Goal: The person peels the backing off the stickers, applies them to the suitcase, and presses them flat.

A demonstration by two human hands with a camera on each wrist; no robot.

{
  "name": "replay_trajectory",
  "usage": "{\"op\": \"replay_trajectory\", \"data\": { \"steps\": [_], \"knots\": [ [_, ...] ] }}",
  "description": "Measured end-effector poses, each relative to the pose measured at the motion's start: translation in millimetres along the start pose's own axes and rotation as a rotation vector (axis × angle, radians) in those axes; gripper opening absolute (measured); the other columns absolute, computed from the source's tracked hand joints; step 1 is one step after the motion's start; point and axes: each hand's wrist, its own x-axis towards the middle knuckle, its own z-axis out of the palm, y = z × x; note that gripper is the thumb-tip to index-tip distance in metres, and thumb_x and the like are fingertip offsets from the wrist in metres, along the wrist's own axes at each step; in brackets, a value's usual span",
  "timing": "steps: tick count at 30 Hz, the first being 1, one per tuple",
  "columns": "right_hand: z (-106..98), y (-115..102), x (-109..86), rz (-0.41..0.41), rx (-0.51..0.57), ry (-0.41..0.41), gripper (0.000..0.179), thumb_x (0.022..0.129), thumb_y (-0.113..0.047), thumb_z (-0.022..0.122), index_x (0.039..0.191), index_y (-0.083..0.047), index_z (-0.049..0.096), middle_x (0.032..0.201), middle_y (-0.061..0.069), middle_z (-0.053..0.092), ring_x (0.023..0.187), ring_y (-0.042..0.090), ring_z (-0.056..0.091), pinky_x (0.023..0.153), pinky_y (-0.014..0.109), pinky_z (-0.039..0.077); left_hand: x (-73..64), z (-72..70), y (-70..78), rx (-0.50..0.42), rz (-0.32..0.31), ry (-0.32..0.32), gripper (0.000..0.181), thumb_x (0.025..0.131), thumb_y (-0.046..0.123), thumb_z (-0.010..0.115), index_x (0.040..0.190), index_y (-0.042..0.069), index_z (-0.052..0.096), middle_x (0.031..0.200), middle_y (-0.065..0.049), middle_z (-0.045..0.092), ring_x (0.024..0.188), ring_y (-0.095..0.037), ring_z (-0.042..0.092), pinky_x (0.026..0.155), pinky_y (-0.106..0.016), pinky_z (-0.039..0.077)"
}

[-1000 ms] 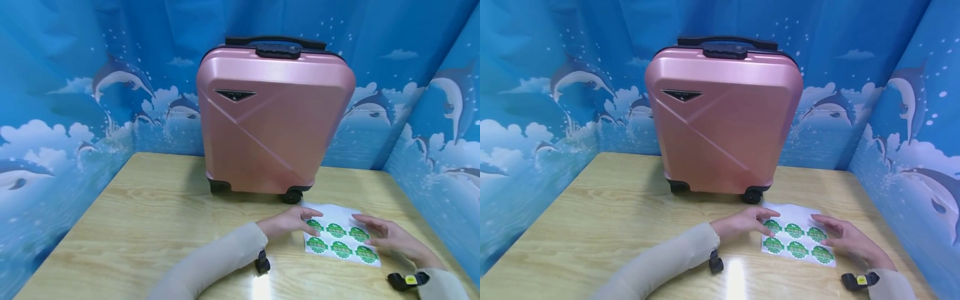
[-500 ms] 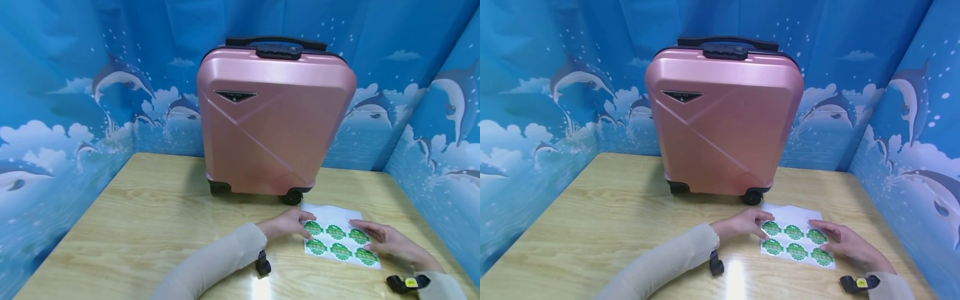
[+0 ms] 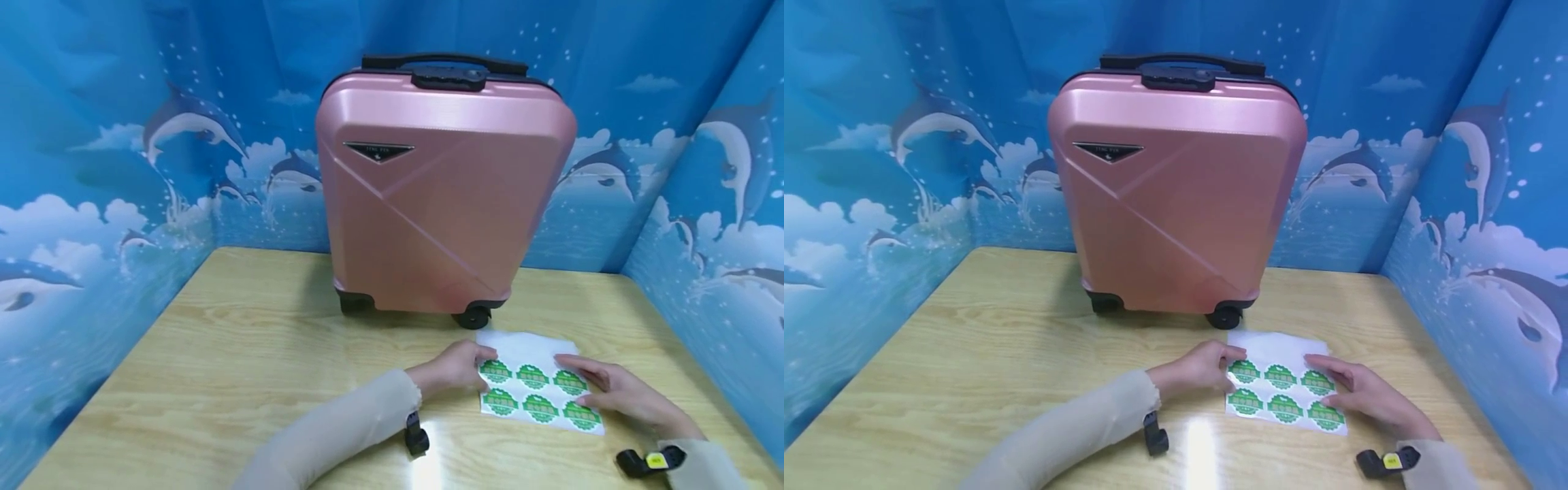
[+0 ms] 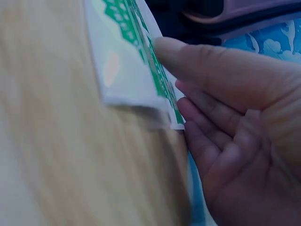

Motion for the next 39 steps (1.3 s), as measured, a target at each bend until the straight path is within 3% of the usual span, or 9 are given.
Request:
{"op": "replay_trajectory", "data": {
  "steps": [7, 12, 16, 23, 25, 30, 33, 37, 39],
  "knots": [
    [15, -6, 9.6, 0.014, 0.006, 0.024, 0.062, 0.09, -0.002, 0.059, 0.143, 0.008, 0.027, 0.145, -0.007, 0.042, 0.126, -0.011, 0.034, 0.096, 0.007, 0.031, -12.7, -11.7, -10.0, 0.064, 0.016, -0.017, 0.061, 0.069, 0.001, 0.081, 0.125, 0.016, 0.062, 0.13, 0.009, 0.057, 0.128, -0.011, 0.044, 0.105, -0.024, 0.034],
    [27, -15, 16.8, 0.04, -0.031, 0.055, 0.065, 0.087, -0.007, 0.064, 0.142, 0.007, 0.032, 0.146, 0.014, 0.04, 0.124, -0.013, 0.035, 0.095, 0.005, 0.03, -23.1, -21.5, -15.1, 0.148, 0.075, -0.043, 0.064, 0.07, 0.001, 0.081, 0.129, 0.013, 0.059, 0.135, 0.005, 0.054, 0.129, -0.012, 0.044, 0.106, -0.024, 0.034],
    [38, -22, 23.1, 0.051, -0.057, 0.07, 0.068, 0.084, -0.011, 0.068, 0.141, 0.006, 0.034, 0.145, 0.028, 0.033, 0.124, -0.015, 0.033, 0.096, 0.005, 0.029, -31.9, -29.7, -21.5, 0.135, 0.081, -0.055, 0.065, 0.07, 0.002, 0.08, 0.13, 0.012, 0.057, 0.136, 0.004, 0.053, 0.129, -0.013, 0.043, 0.106, -0.026, 0.034],
    [55, -32, 35.7, 0.16, -0.083, 0.104, 0.069, 0.082, -0.019, 0.072, 0.141, -0.003, 0.04, 0.146, 0.022, 0.036, 0.119, -0.019, 0.032, 0.093, 0.003, 0.029, -44.4, -44.8, -37.5, 0.164, 0.096, -0.044, 0.065, 0.07, 0.005, 0.081, 0.131, 0.011, 0.056, 0.137, 0.002, 0.052, 0.131, -0.018, 0.042, 0.108, -0.032, 0.033],
    [60, -36, 40.7, 0.19, -0.099, 0.123, 0.068, 0.081, -0.02, 0.073, 0.14, -0.005, 0.043, 0.145, 0.019, 0.039, 0.124, -0.012, 0.033, 0.092, 0.003, 0.029, -48.1, -49.1, -42.6, 0.183, 0.116, -0.04, 0.065, 0.071, 0.006, 0.081, 0.131, 0.011, 0.056, 0.137, 0.002, 0.052, 0.131, -0.018, 0.042, 0.108, -0.032, 0.032],
    [74, -43, 57.4, 0.19, -0.162, 0.141, 0.066, 0.079, -0.021, 0.075, 0.138, -0.009, 0.047, 0.143, 0.014, 0.043, 0.136, 0.028, 0.03, 0.094, 0.005, 0.029, -59.7, -62.3, -56.2, 0.2, 0.131, -0.017, 0.066, 0.069, 0.007, 0.081, 0.13, 0.011, 0.056, 0.137, 0.001, 0.052, 0.13, -0.019, 0.043, 0.108, -0.034, 0.033],
    [83, -46, 67.8, 0.183, -0.18, 0.136, 0.066, 0.079, -0.021, 0.076, 0.137, -0.011, 0.048, 0.143, 0.013, 0.044, 0.136, 0.037, 0.028, 0.104, 0.021, 0.033, -69.1, -70.6, -65.1, 0.176, 0.131, -0.001, 0.066, 0.068, 0.006, 0.081, 0.129, 0.009, 0.057, 0.135, -0.001, 0.054, 0.129, -0.021, 0.044, 0.108, -0.035, 0.033],
    [97, -50, 79.3, 0.192, -0.164, 0.143, 0.065, 0.077, -0.019, 0.077, 0.136, -0.011, 0.049, 0.144, 0.013, 0.043, 0.136, 0.037, 0.029, 0.108, 0.048, 0.025, -82.2, -79.4, -77.6, 0.132, 0.151, 0.015, 0.063, 0.068, 0.005, 0.08, 0.127, 0.005, 0.058, 0.132, -0.006, 0.056, 0.127, -0.025, 0.046, 0.107, -0.039, 0.034],
    [103, -52, 83.9, 0.183, -0.158, 0.142, 0.065, 0.077, -0.018, 0.077, 0.136, -0.01, 0.05, 0.144, 0.015, 0.042, 0.136, 0.038, 0.03, 0.108, 0.052, 0.024, -87.9, -82.8, -82.8, 0.106, 0.159, 0.018, 0.063, 0.068, 0.003, 0.08, 0.127, 0.003, 0.058, 0.131, -0.009, 0.057, 0.126, -0.026, 0.047, 0.107, -0.041, 0.034]
  ]
}}
